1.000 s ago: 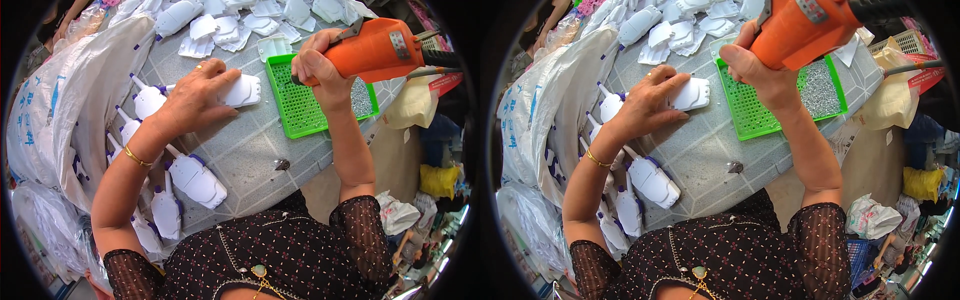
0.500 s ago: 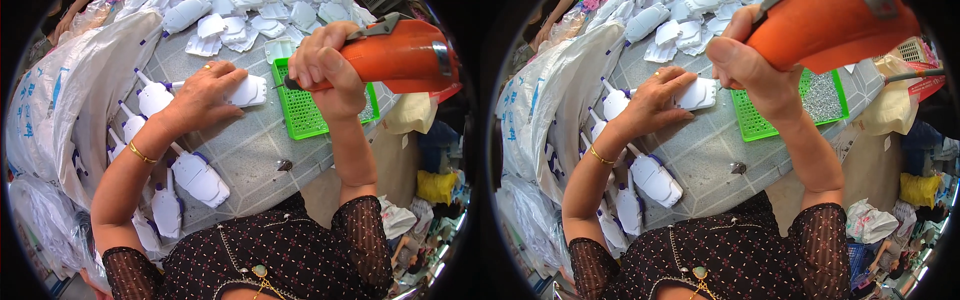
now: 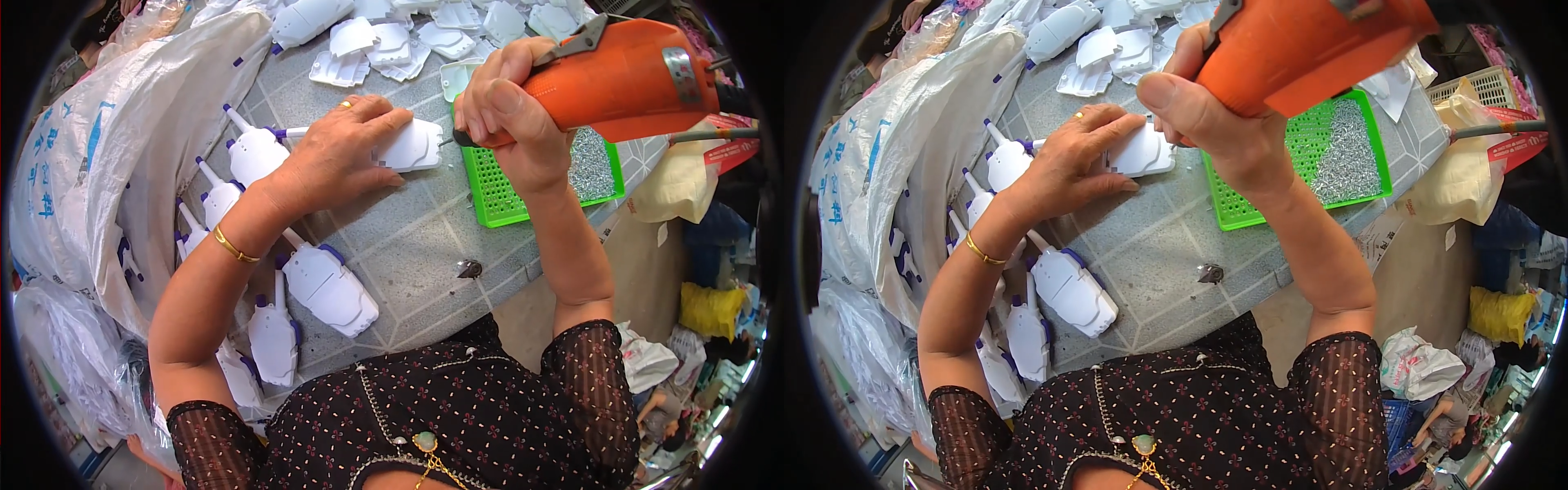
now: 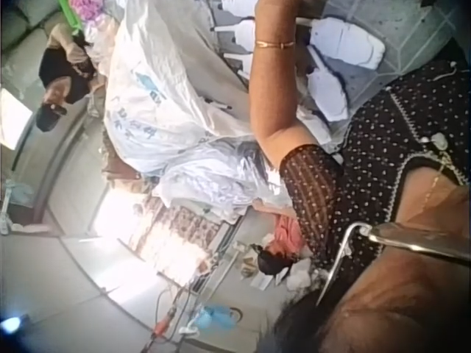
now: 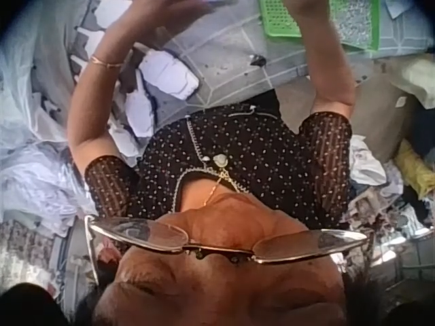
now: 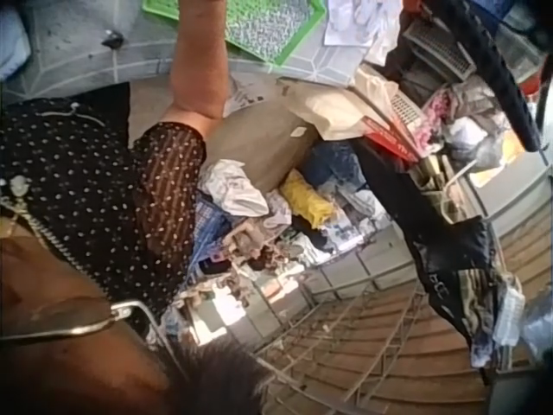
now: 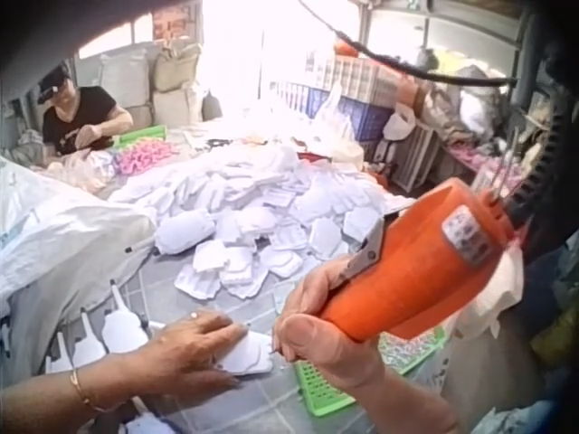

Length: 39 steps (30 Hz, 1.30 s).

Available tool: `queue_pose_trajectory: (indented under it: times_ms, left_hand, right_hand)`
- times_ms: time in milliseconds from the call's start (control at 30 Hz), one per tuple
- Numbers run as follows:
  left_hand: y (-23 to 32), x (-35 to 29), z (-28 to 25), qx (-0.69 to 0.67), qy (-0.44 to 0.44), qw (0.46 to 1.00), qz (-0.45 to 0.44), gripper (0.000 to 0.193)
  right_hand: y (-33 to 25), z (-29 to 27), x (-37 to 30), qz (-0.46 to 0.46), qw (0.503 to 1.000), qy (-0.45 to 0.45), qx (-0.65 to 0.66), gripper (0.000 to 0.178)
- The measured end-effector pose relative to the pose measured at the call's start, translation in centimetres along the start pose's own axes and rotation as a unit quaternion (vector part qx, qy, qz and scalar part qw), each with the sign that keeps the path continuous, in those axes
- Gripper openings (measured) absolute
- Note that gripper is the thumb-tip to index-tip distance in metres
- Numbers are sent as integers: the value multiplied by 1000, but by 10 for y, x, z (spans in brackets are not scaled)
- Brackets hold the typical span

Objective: Manually assembling plastic toy walkie-talkie components and securing the housing with screws using an electric screwdriver.

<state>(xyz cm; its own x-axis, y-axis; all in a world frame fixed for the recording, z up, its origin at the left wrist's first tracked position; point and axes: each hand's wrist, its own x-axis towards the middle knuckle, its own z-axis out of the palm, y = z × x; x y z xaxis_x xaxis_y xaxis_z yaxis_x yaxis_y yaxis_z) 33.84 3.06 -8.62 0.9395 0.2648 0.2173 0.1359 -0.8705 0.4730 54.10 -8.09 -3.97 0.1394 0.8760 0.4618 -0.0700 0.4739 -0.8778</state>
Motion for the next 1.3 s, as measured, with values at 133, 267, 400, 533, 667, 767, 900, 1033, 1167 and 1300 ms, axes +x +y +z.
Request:
queue_pose_trajectory:
  times_ms: [133,267,400,533,667,767,900,1033,1167,1300]
  left_hand:
    - [-1,0,2,-8,11,1000,10,71]
    - [-1,1,4,-12,17,1000,17,71]
    - [1,0,4,-7,24,1000,11,70]
    - [1,1,5,2,19,1000,19,69]
    - [0,0,6,-3,21,1000,17,69]
    - [3,-1,3,-8,24,1000,14,71]
    - [2,0,4,-9,5,1000,3,72]
    - [6,1,2,-12,-3,1000,-10,71]
    - [6,0,2,-11,-4,1000,-19,71]
    - [3,0,3,-15,-4,1000,-14,71]
  right_hand:
    - [7,3,-3,16,1000,15,-9,21]
    - [9,5,-3,26,999,40,-8,22]
    - [8,5,-1,17,1000,19,-13,24]
    - [9,6,4,-23,999,-14,-32,25]
    - [-6,2,11,5,1000,13,-8,23]
    - [-23,-17,8,-38,999,15,-19,20]
    - [-15,-26,-1,-36,994,87,-63,16]
    - [-13,-24,-2,-62,993,84,-47,17]
    - [-18,-15,2,-63,998,12,6,23]
    - [-11,-12,1,-47,999,4,10,26]
